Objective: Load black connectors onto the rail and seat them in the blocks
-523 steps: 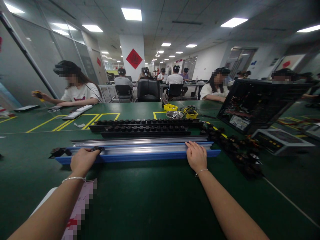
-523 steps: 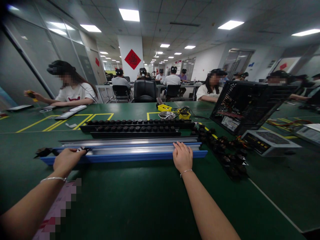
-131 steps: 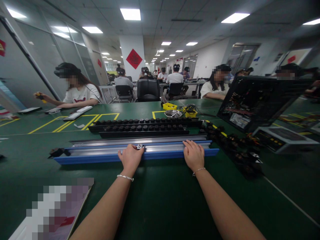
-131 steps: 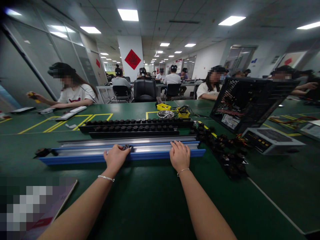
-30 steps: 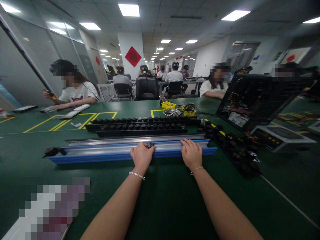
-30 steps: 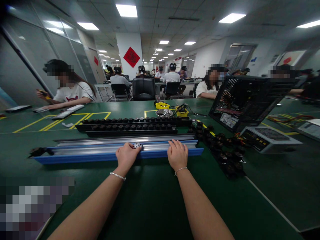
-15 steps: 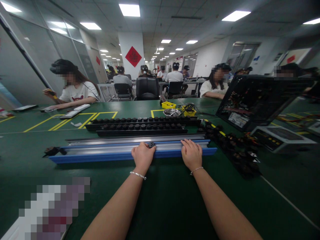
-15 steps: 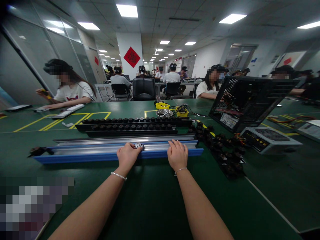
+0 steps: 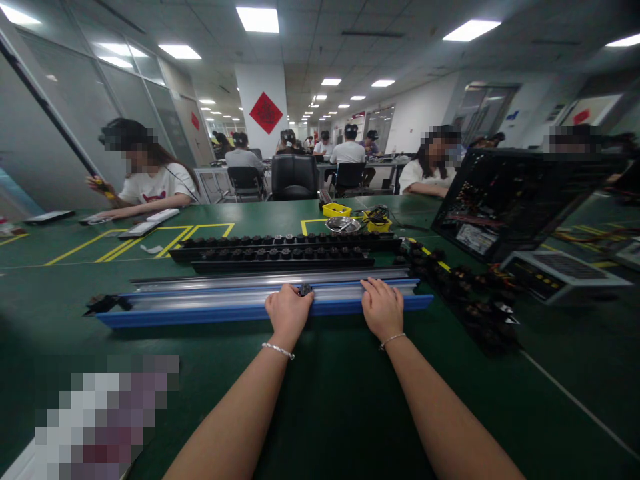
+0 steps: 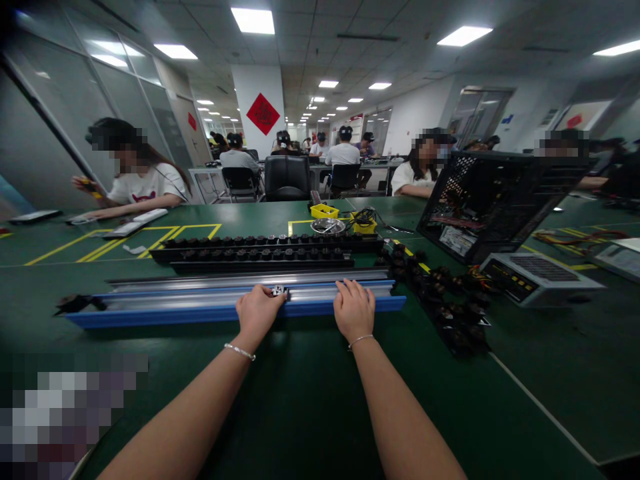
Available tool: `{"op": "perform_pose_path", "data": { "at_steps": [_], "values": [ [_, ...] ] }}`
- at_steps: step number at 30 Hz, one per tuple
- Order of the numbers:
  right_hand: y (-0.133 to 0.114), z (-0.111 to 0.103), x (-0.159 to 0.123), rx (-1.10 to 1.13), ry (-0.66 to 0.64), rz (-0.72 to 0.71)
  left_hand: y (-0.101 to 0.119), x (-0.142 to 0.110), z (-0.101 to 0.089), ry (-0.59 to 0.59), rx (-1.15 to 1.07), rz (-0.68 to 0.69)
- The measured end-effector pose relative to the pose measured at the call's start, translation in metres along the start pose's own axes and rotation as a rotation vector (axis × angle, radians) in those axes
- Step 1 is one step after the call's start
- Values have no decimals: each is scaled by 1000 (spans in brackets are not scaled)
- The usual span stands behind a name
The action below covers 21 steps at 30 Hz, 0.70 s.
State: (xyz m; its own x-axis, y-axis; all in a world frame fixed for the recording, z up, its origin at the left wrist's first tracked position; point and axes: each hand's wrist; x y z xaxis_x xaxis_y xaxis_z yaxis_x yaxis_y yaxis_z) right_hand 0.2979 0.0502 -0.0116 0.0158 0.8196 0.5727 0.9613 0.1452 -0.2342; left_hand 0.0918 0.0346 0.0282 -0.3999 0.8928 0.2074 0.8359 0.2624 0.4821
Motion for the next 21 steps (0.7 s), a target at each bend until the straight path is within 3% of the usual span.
{"op": "perform_pose_path", "data": {
  "at_steps": [21],
  "values": [
    [-1,0,0,-5,-4,-1,3,0,3,-15,-43,8]
  ]
}}
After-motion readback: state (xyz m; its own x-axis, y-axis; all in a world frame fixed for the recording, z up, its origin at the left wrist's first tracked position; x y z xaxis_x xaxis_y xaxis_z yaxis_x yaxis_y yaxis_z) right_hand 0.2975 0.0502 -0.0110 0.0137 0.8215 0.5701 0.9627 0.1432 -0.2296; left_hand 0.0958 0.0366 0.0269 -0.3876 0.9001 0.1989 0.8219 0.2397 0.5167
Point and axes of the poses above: each hand's wrist, its own x-axis towards the middle knuckle, its own z-axis out of the palm, y = z × x
